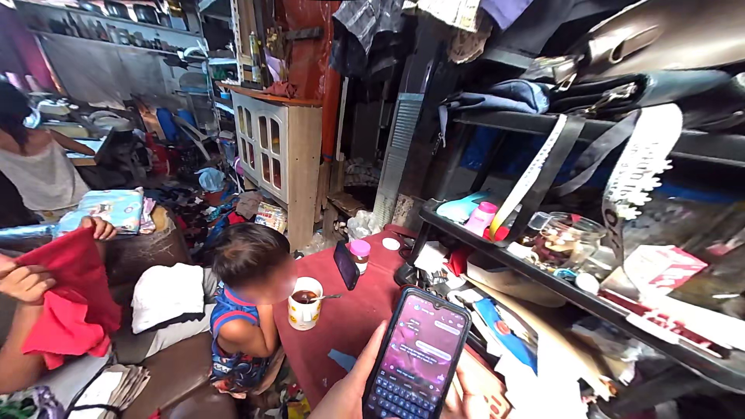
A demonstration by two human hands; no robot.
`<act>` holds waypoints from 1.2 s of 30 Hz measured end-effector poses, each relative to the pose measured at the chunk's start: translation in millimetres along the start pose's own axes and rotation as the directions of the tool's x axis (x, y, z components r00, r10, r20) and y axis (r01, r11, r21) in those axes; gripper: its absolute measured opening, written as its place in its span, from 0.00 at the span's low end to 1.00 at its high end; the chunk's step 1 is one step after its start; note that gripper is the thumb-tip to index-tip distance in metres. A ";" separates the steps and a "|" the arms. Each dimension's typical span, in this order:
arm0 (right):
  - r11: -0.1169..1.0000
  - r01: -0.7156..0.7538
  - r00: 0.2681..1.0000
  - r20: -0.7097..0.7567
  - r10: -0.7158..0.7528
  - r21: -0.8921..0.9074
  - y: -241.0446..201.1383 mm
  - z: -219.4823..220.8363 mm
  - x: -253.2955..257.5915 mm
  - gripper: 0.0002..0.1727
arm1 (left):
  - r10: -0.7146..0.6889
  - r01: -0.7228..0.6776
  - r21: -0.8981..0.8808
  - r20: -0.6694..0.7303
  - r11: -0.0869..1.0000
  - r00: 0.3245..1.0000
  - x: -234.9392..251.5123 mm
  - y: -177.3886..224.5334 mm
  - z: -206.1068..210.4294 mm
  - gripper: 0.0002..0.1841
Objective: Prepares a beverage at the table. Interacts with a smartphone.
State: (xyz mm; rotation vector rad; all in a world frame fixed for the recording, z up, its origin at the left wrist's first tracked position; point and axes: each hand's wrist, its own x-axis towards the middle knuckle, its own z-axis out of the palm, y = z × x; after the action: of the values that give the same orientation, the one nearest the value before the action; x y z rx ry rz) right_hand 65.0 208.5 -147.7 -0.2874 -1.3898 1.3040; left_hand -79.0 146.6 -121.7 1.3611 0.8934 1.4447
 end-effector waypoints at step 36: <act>0.989 -0.071 0.993 -0.090 0.083 0.127 -2.4 6.0 2.6 0.40 | -0.089 0.114 -0.218 0.121 0.969 0.989 -1.6 8.8 -10.1 0.44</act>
State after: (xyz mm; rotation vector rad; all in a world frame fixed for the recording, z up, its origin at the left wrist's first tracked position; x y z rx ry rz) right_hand 60.4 206.6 -142.8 -0.3171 -1.2226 1.4160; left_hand -90.3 143.3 -115.1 1.1965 0.6952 1.3351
